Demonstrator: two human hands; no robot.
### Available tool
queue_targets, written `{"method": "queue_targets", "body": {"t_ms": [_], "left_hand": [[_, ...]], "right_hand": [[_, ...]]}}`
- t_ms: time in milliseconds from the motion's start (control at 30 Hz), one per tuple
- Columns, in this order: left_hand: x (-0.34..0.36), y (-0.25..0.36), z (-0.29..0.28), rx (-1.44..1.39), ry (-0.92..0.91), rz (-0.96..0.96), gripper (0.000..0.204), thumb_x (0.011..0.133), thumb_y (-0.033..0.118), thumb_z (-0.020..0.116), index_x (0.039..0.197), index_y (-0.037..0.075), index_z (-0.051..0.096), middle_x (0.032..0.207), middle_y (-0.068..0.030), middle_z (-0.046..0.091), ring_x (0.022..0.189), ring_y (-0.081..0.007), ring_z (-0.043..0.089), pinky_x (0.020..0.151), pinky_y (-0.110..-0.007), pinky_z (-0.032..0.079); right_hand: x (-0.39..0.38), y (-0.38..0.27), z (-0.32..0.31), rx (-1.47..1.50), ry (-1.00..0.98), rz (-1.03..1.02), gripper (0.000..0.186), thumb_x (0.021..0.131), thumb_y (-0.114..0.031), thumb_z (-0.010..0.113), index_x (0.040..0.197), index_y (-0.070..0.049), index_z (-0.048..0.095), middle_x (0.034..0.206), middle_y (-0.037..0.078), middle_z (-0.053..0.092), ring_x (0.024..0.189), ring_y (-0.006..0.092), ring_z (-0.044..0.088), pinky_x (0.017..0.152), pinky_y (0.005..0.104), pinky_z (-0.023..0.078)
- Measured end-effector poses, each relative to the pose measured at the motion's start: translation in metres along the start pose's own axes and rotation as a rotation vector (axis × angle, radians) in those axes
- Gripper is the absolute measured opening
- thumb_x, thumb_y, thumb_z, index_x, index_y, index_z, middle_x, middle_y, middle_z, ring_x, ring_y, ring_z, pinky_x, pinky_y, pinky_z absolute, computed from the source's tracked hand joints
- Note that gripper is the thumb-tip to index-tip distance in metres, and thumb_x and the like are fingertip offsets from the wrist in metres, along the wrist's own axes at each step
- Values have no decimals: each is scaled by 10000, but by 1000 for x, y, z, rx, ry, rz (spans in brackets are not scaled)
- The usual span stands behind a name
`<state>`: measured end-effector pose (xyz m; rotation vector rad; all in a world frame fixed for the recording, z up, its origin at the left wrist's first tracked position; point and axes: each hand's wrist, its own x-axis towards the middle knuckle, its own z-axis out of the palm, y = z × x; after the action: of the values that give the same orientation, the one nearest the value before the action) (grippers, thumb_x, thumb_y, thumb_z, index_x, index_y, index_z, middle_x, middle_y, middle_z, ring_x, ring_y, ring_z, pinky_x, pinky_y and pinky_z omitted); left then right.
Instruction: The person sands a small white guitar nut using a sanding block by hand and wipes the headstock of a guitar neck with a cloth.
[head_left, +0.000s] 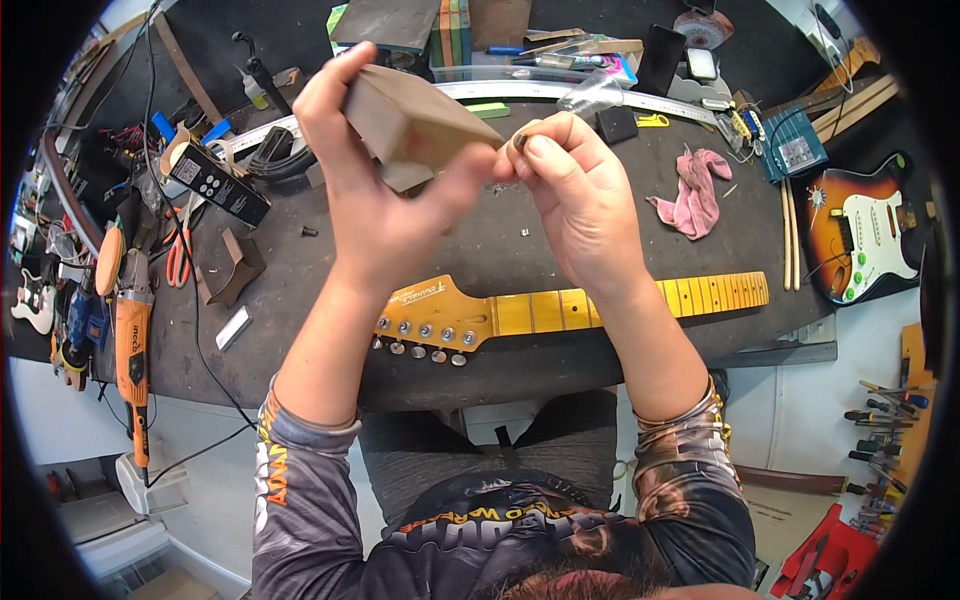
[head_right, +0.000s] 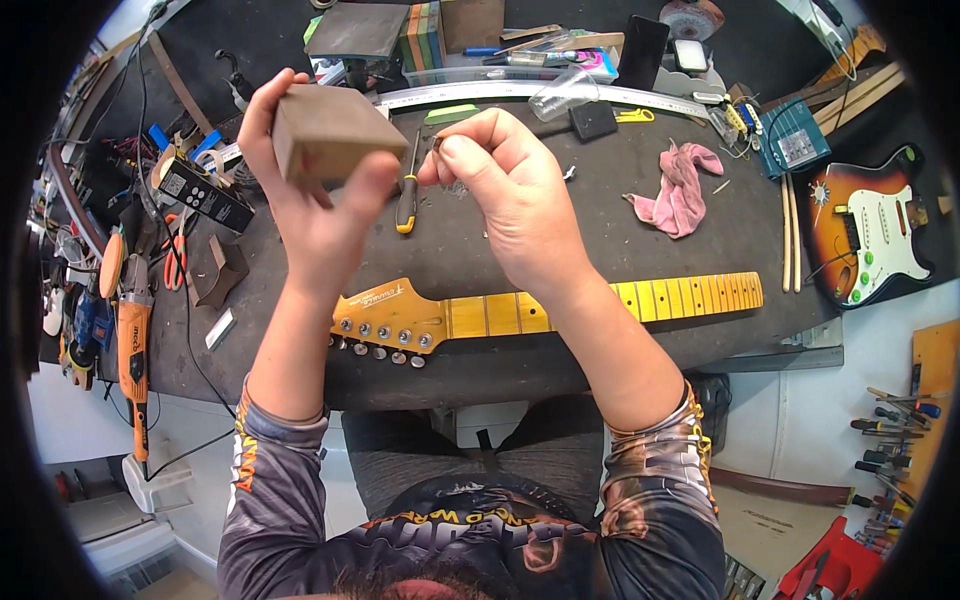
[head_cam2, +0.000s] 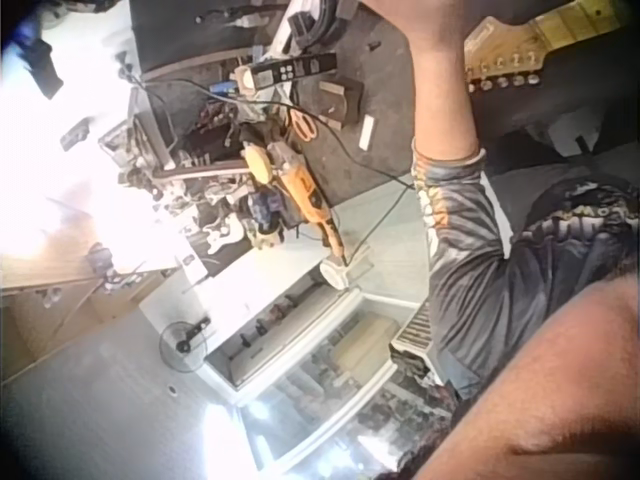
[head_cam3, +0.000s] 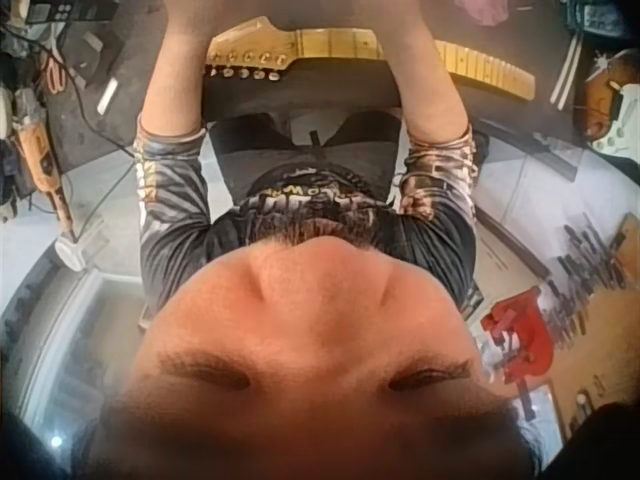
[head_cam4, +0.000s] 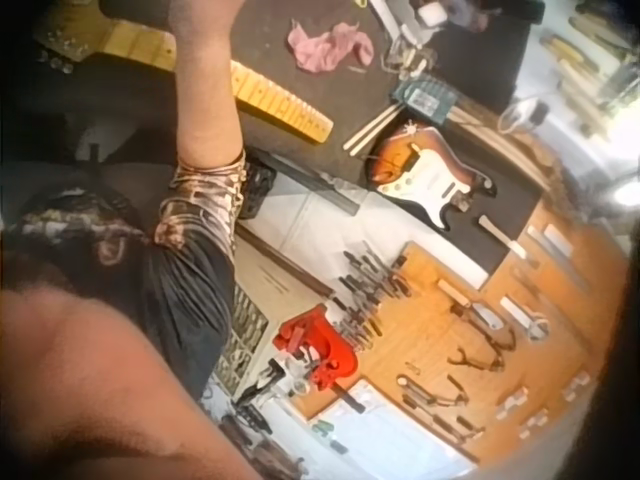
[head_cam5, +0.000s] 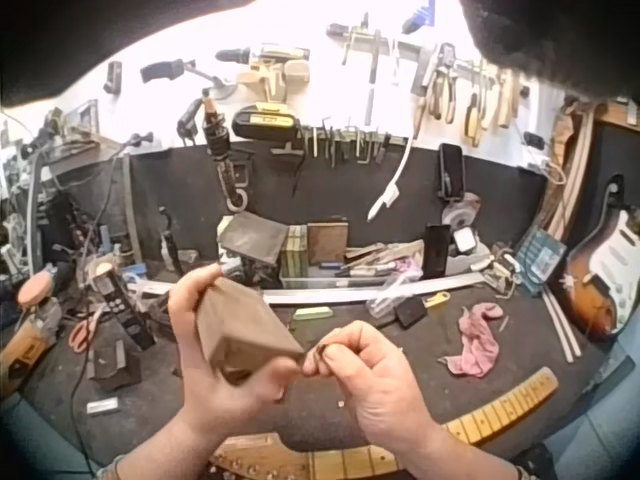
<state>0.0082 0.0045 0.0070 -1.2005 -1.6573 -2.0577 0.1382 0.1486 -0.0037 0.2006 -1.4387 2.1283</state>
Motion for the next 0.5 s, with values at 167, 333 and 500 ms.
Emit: {"method": "queue_targets", "body": {"t_ms": [167, 333, 500], "left_hand": [[-1, 12, 0, 359, -164, 473, 1091, 791, 400, 987, 1609, 71, 343, 1469, -138, 478, 1378, -277, 513, 1138, -432, 465], [4, -4, -5, 191, -90, 249, 1066, 815, 343, 982, 1616, 64, 338, 1457, -122, 476, 1259, -235, 602, 1014, -382, 555], [1, 10, 3, 350, -135, 438, 1036, 790, 399, 994, 1580, 55, 420, 1452, -123, 477, 1346, -265, 520, 1133, -428, 453]], "right_hand": [[-3, -3, 6, -17, 78, 31, 181, 1115, -186, 678, 1178, -19, 648, 1047, 39, 716, 1000, 107, 661, 977, 304, 530], [0, 1, 1, 4, -54, -26, 177, 1117, -195, 683, 1179, -32, 653, 1058, 19, 716, 1002, 83, 644, 959, 283, 522], [-3, -1, 0, -59, 40, -12, 176, 1114, -195, 692, 1158, -28, 658, 1062, 18, 717, 1004, 74, 637, 945, 270, 517]]}}
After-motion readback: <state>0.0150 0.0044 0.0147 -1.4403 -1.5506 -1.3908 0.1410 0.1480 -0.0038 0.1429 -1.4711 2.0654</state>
